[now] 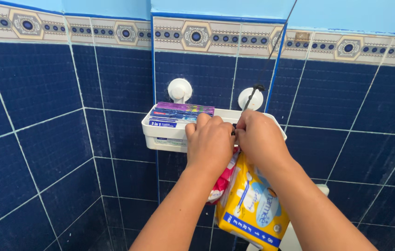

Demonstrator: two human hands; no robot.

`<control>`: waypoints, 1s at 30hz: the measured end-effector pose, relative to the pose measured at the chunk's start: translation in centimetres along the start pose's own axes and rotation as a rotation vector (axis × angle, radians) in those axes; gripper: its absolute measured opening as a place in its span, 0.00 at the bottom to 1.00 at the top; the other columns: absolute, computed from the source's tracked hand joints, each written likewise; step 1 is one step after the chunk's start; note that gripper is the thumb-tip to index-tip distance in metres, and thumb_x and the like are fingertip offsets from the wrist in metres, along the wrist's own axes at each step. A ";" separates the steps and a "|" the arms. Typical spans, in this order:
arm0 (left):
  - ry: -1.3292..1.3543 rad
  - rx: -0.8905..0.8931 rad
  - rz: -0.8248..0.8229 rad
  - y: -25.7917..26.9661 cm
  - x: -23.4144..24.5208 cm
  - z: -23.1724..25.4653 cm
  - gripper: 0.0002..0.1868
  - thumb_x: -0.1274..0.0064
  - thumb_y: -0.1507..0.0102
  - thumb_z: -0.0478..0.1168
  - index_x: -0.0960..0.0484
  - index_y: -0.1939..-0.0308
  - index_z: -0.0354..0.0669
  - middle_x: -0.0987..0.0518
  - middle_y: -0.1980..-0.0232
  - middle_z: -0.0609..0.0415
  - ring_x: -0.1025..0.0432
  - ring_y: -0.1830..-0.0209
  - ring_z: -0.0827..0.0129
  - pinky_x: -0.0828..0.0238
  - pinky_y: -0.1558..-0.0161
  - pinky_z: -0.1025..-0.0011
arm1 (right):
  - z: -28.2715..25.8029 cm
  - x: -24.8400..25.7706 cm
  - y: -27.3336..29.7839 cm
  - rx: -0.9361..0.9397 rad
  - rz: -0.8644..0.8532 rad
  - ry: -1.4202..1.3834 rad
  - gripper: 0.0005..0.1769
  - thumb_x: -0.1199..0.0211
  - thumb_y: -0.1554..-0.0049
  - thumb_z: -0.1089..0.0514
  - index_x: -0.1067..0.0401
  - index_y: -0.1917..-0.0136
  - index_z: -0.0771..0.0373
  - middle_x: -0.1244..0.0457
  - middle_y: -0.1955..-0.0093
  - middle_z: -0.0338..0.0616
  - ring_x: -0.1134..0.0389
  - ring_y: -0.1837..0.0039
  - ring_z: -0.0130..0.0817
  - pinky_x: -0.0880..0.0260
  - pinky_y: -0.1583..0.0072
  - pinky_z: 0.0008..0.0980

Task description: The person organizes bathroom supplies by placing items from a green basket into a wall-mounted caddy and hanging packets on hooks. They use scissors to cut open several gold packets and hang them on the caddy hooks.

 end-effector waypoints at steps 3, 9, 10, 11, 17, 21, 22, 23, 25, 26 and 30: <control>-0.004 -0.005 -0.001 0.0 0.1 0.0 0.07 0.38 0.44 0.43 0.11 0.64 0.48 0.18 0.56 0.58 0.33 0.45 0.60 0.44 0.46 0.55 | -0.1 -0.3 0.4 0.031 -0.001 -0.006 0.04 0.34 0.48 0.62 0.22 0.59 0.63 0.31 0.60 0.52 0.28 0.54 0.50 0.29 0.50 0.46; 0.046 -0.054 0.060 0.3 0.8 0.1 0.08 0.39 0.44 0.42 0.11 0.62 0.49 0.18 0.56 0.58 0.33 0.46 0.59 0.42 0.47 0.54 | 0.5 1.6 3.5 0.206 0.144 -0.171 0.07 0.37 0.47 0.63 0.21 0.55 0.63 0.30 0.53 0.51 0.27 0.53 0.45 0.27 0.51 0.40; 0.066 -0.080 0.091 0.5 1.2 0.1 0.09 0.39 0.45 0.41 0.11 0.61 0.49 0.18 0.56 0.58 0.32 0.47 0.59 0.42 0.48 0.54 | 2.0 2.0 4.2 0.117 0.151 -0.220 0.08 0.37 0.46 0.61 0.21 0.53 0.63 0.30 0.53 0.49 0.26 0.52 0.41 0.26 0.51 0.38; 0.086 -0.089 0.117 0.9 1.6 -0.2 0.08 0.39 0.43 0.41 0.12 0.62 0.48 0.18 0.56 0.57 0.32 0.47 0.58 0.40 0.47 0.54 | 3.1 2.1 4.8 0.032 0.156 -0.271 0.10 0.37 0.45 0.59 0.21 0.51 0.63 0.30 0.53 0.48 0.25 0.52 0.37 0.25 0.51 0.36; 0.283 0.138 0.103 7.2 2.2 -6.9 0.07 0.40 0.40 0.42 0.15 0.64 0.44 0.19 0.57 0.54 0.25 0.52 0.55 0.28 0.49 0.59 | 4.6 -2.1 7.5 -0.353 -0.197 -0.337 0.19 0.38 0.42 0.54 0.23 0.38 0.55 0.26 0.48 0.47 0.24 0.51 0.32 0.26 0.48 0.32; 0.391 0.258 0.099 10.7 0.4 -9.9 0.15 0.37 0.44 0.42 0.14 0.55 0.43 0.21 0.51 0.50 0.25 0.51 0.56 0.28 0.50 0.63 | 3.3 -3.2 7.9 -0.343 -0.234 -0.390 0.20 0.39 0.41 0.53 0.26 0.35 0.52 0.27 0.47 0.45 0.25 0.51 0.30 0.27 0.48 0.32; 0.493 0.321 0.077 11.2 -0.7 -10.7 0.17 0.37 0.44 0.42 0.14 0.52 0.43 0.22 0.48 0.50 0.24 0.50 0.59 0.27 0.49 0.65 | 3.1 -3.4 7.7 -0.306 -0.230 -0.411 0.21 0.40 0.41 0.54 0.26 0.35 0.53 0.26 0.47 0.45 0.25 0.50 0.30 0.27 0.47 0.31; 0.596 0.387 0.054 11.7 -1.8 -11.5 0.19 0.38 0.43 0.41 0.15 0.49 0.43 0.23 0.46 0.50 0.23 0.49 0.62 0.26 0.49 0.67 | 3.1 -3.8 7.7 -0.268 -0.227 -0.432 0.21 0.41 0.42 0.56 0.25 0.35 0.53 0.26 0.47 0.45 0.25 0.50 0.30 0.27 0.46 0.30; 0.632 0.420 0.035 12.4 -3.2 -12.3 0.20 0.39 0.42 0.42 0.16 0.46 0.43 0.23 0.44 0.50 0.24 0.47 0.64 0.26 0.48 0.69 | 5.3 -3.8 7.7 -0.297 -0.141 -0.652 0.20 0.42 0.41 0.56 0.23 0.37 0.57 0.27 0.46 0.45 0.27 0.48 0.30 0.28 0.46 0.30; 0.650 0.438 0.025 12.7 -3.9 -12.7 0.20 0.40 0.41 0.42 0.17 0.45 0.43 0.24 0.44 0.50 0.24 0.46 0.65 0.25 0.47 0.69 | 6.9 -3.7 7.9 -0.312 -0.098 -0.761 0.19 0.42 0.41 0.57 0.22 0.38 0.59 0.27 0.46 0.45 0.28 0.46 0.30 0.29 0.45 0.30; 0.631 0.508 -0.011 14.0 -6.0 -13.3 0.22 0.41 0.39 0.44 0.19 0.42 0.44 0.23 0.45 0.50 0.24 0.50 0.65 0.26 0.49 0.69 | 13.9 -2.5 12.0 -0.362 0.169 -0.943 0.20 0.44 0.37 0.54 0.26 0.38 0.67 0.31 0.43 0.45 0.32 0.40 0.31 0.33 0.40 0.30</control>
Point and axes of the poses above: each hand's wrist, its own y-axis away from the middle knuckle, its own x-axis out of the back of the hand, z = x × y, the point moved 10 cm from there along -y, towards the middle knuckle
